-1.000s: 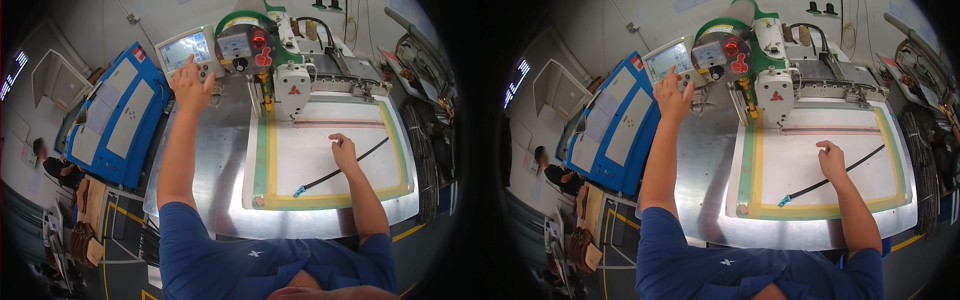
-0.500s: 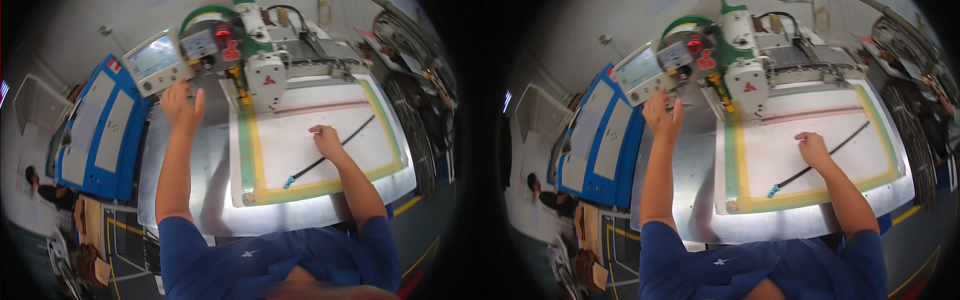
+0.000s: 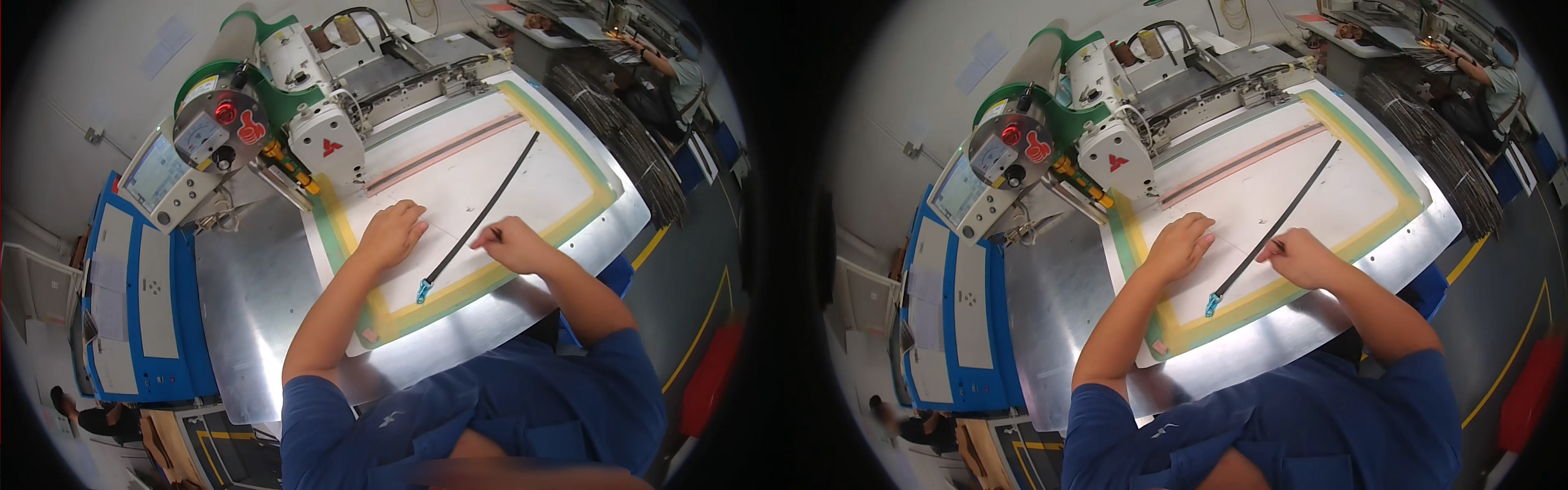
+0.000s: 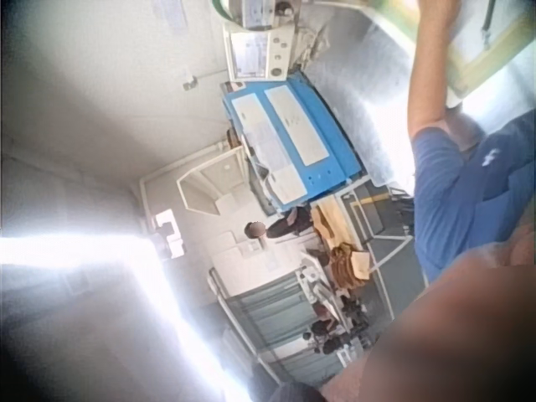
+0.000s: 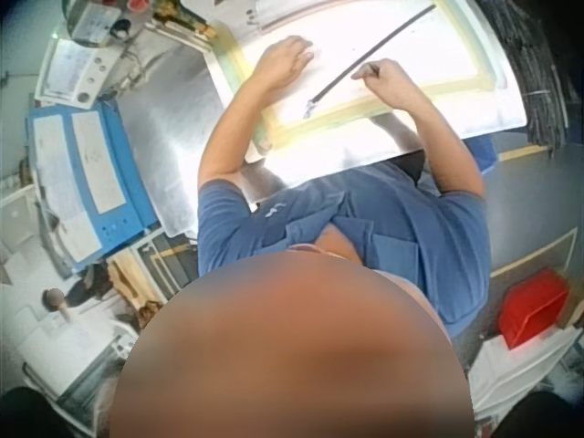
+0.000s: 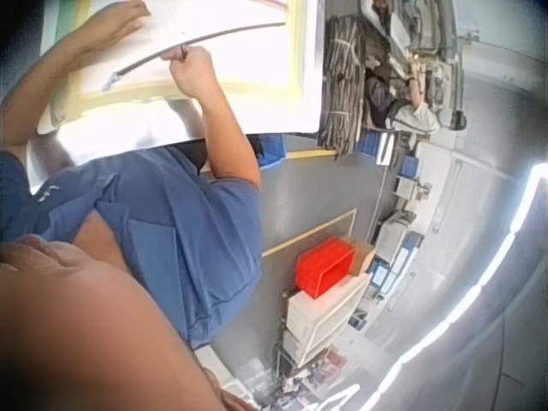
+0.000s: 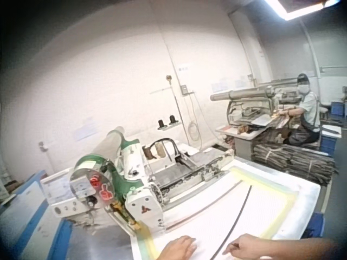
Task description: The recorder is sewing a zipper onto a strip of leather using an industrial sewing machine.
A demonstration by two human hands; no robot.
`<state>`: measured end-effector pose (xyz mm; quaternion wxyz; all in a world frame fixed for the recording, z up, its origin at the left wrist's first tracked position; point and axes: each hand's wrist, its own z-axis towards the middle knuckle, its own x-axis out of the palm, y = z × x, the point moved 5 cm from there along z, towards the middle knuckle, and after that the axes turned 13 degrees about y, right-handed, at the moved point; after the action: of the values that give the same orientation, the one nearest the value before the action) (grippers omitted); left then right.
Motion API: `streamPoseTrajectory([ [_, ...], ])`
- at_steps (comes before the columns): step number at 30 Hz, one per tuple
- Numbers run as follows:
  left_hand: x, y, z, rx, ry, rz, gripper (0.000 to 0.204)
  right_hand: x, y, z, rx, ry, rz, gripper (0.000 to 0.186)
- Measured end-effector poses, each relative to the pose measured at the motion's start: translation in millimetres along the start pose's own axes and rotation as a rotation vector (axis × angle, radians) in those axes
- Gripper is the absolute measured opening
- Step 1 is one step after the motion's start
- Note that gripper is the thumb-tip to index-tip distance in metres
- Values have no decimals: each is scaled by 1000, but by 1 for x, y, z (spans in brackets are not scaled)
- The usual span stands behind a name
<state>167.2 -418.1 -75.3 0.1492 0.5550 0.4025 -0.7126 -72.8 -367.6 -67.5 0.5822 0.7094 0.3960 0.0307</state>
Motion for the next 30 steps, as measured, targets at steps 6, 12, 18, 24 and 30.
streamPoseTrajectory([
  [6, -9, 20, 7, -23, -146, 57, 21, -66, -58, -133, 55, -254, 119, 23],
  [12, 3, -10, 26, 221, -265, 162, 22, -121, -79, -244, 101, -595, 10, 20],
  [18, 63, -131, 12, 633, -216, -141, 24, -85, -58, -148, 175, -432, 293, 27],
  [24, 103, -237, -20, 851, 52, -444, 26, 21, -32, -28, 144, 299, 928, 37],
  [30, 112, -238, -15, 845, 172, -374, 28, -10, -43, -27, 71, -184, 690, 23],
])
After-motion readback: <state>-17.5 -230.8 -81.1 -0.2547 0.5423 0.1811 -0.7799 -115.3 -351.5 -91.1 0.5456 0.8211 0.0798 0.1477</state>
